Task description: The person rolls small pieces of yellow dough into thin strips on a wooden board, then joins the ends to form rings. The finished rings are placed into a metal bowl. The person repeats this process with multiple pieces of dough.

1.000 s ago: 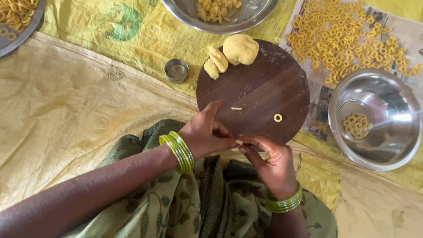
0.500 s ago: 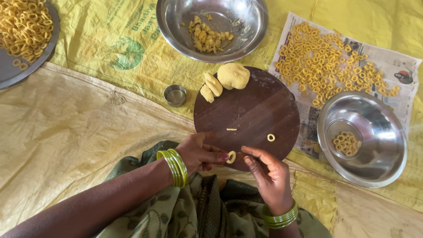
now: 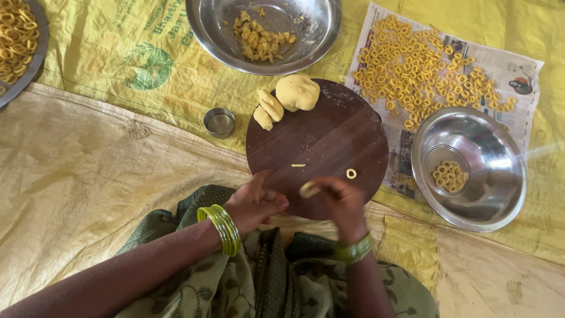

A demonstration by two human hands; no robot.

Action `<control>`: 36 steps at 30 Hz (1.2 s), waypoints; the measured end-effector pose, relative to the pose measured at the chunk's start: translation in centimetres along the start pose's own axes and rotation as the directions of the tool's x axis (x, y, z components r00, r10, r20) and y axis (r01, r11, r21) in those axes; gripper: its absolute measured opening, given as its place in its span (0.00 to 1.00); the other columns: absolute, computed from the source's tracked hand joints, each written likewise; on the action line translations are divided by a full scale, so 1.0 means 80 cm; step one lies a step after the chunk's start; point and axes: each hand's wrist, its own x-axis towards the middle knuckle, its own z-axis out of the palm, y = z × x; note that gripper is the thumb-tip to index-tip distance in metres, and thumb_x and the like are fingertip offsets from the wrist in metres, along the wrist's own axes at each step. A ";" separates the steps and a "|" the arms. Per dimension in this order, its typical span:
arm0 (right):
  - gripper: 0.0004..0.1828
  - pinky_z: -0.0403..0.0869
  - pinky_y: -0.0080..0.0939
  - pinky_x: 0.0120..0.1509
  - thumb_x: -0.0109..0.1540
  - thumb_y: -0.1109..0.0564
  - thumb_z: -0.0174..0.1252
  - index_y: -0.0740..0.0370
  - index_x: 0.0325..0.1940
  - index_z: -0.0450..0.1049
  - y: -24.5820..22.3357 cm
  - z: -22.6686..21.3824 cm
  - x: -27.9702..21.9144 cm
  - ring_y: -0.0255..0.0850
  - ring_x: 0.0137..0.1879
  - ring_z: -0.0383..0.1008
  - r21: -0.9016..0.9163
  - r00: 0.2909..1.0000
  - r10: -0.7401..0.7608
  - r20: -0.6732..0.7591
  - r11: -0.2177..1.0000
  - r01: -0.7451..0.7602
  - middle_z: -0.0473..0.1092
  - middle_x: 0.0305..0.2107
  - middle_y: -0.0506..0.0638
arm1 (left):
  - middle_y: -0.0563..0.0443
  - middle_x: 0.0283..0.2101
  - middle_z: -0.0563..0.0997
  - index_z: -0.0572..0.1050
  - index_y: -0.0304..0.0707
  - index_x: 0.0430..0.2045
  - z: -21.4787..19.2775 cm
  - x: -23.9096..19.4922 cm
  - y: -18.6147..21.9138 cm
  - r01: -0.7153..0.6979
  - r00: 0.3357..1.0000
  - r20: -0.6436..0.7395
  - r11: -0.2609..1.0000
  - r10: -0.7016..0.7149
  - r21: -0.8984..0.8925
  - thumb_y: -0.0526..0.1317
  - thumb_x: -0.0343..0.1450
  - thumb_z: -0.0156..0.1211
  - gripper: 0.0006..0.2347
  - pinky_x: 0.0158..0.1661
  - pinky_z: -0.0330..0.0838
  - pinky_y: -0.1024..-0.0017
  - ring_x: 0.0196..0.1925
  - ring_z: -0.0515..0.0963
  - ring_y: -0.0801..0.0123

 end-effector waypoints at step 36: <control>0.06 0.73 0.47 0.40 0.59 0.61 0.67 0.60 0.40 0.80 0.048 0.077 0.082 0.48 0.35 0.76 -0.500 0.982 -0.155 -0.110 0.862 0.080 0.77 0.34 0.53 | 0.49 0.43 0.84 0.50 0.39 0.69 0.013 -0.009 -0.004 0.158 0.983 0.064 0.969 -0.172 0.189 0.37 0.63 0.65 0.38 0.30 0.80 0.69 0.33 0.84 0.64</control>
